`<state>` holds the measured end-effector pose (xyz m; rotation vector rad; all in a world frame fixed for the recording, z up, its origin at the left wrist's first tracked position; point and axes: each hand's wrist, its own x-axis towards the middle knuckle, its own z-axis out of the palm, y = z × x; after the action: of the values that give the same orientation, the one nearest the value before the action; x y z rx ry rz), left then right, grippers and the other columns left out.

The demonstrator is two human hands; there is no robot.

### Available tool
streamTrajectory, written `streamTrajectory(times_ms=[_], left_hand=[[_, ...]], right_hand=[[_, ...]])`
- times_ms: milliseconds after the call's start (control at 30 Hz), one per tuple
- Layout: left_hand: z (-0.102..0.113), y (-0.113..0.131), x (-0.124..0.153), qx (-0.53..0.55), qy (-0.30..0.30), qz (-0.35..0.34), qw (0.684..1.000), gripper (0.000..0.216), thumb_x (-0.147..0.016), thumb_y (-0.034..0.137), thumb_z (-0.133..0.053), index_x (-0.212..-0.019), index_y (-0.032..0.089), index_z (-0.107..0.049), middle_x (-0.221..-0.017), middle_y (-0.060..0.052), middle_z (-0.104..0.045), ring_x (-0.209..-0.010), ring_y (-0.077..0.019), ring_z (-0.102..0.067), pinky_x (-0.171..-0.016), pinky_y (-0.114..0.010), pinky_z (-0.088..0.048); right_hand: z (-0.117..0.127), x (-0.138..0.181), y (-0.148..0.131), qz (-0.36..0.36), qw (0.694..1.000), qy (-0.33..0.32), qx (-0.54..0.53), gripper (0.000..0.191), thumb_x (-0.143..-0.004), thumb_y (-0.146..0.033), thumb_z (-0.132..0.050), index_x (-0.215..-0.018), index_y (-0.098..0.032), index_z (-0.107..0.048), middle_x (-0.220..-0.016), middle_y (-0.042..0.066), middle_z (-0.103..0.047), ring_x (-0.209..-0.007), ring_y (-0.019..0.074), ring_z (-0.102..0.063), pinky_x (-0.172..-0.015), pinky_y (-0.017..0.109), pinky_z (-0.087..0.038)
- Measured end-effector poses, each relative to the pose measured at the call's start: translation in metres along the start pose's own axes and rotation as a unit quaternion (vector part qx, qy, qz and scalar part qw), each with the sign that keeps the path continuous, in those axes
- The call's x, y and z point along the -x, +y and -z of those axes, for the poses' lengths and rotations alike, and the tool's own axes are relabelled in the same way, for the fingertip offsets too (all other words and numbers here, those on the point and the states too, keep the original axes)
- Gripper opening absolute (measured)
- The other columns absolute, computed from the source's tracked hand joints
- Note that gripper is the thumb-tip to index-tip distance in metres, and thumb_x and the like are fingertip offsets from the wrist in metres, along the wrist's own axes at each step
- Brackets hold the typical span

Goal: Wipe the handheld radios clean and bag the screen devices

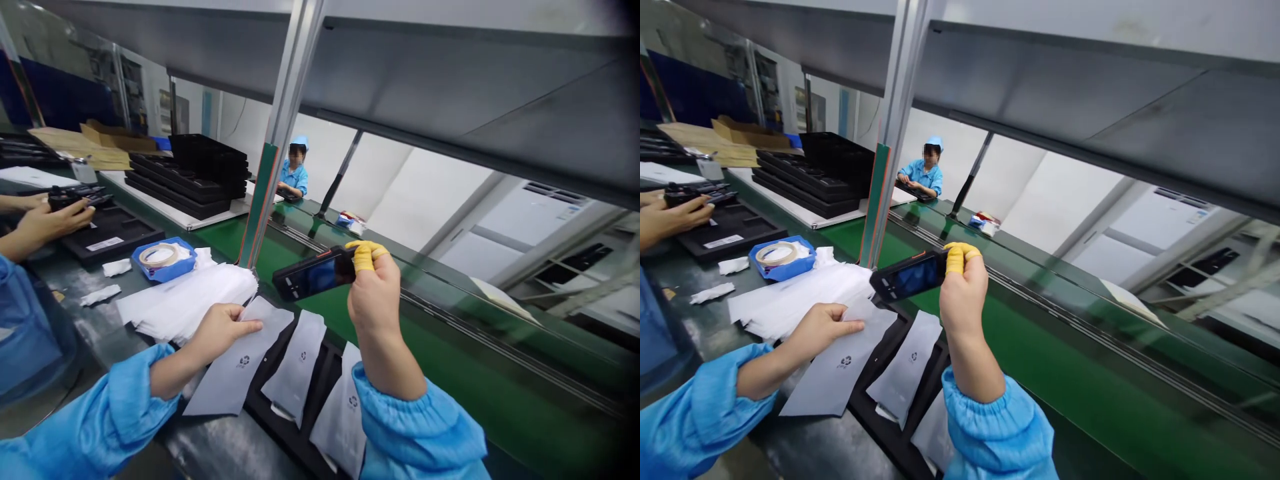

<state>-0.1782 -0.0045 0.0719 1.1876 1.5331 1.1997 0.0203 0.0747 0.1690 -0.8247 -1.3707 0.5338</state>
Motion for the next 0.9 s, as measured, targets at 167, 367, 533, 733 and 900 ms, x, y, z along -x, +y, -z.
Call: streamTrajectory(times_ms=[167, 367, 533, 733, 900], left_hand=[[-0.006, 0.005, 0.006, 0.016, -0.007, -0.006, 1.000, 0.036, -0.055, 0.047, -0.074, -0.060, 0.015, -0.058, -0.052, 0.002, -0.058, -0.050, -0.0160, -0.055, -0.046, -0.024, -0.040], [-0.007, 0.011, 0.018, 0.024, 0.007, -0.011, 1.000, 0.034, -0.056, 0.045, -0.073, -0.063, 0.015, -0.060, -0.055, 0.002, -0.059, -0.050, -0.0147, -0.054, -0.046, -0.023, -0.040], [-0.013, 0.013, 0.020, 0.013, 0.001, -0.012, 1.000, 0.029, -0.056, 0.041, -0.074, -0.060, 0.015, -0.061, -0.053, 0.003, -0.058, -0.050, -0.0143, -0.053, -0.045, -0.022, -0.037], [-0.021, 0.012, 0.021, 0.014, -0.031, -0.020, 0.999, 0.026, -0.060, 0.039, -0.071, -0.062, 0.015, -0.061, -0.055, 0.003, -0.059, -0.051, -0.0133, -0.052, -0.046, -0.021, -0.037], [-0.025, 0.013, 0.024, 0.033, -0.034, -0.044, 0.998, 0.032, -0.063, 0.044, -0.068, -0.056, 0.015, -0.057, -0.051, 0.005, -0.053, -0.050, -0.0117, -0.048, -0.045, -0.021, -0.035]], right_hand=[[0.005, 0.016, -0.007, -0.035, 0.996, -0.018, -0.074, 0.029, -0.081, -0.048, -0.051, -0.087, -0.021, -0.057, -0.084, 0.001, -0.058, -0.078, 0.0140, -0.054, -0.076, 0.030, -0.044], [0.020, 0.028, -0.006, -0.037, 0.998, -0.045, -0.029, 0.030, -0.081, -0.048, -0.053, -0.088, -0.020, -0.059, -0.087, 0.002, -0.061, -0.080, 0.0148, -0.054, -0.077, 0.031, -0.043], [0.028, 0.031, -0.015, -0.039, 0.997, -0.065, 0.008, 0.029, -0.079, -0.047, -0.054, -0.087, -0.020, -0.060, -0.087, 0.002, -0.062, -0.080, 0.0156, -0.054, -0.079, 0.033, -0.042], [0.030, 0.032, -0.015, -0.057, 0.997, -0.061, 0.001, 0.029, -0.079, -0.047, -0.054, -0.087, -0.019, -0.060, -0.085, 0.002, -0.061, -0.078, 0.0155, -0.054, -0.076, 0.031, -0.042], [0.034, 0.031, -0.015, -0.071, 0.994, -0.077, 0.027, 0.029, -0.078, -0.047, -0.055, -0.086, -0.019, -0.060, -0.084, 0.002, -0.062, -0.078, 0.0161, -0.053, -0.074, 0.031, -0.042]])
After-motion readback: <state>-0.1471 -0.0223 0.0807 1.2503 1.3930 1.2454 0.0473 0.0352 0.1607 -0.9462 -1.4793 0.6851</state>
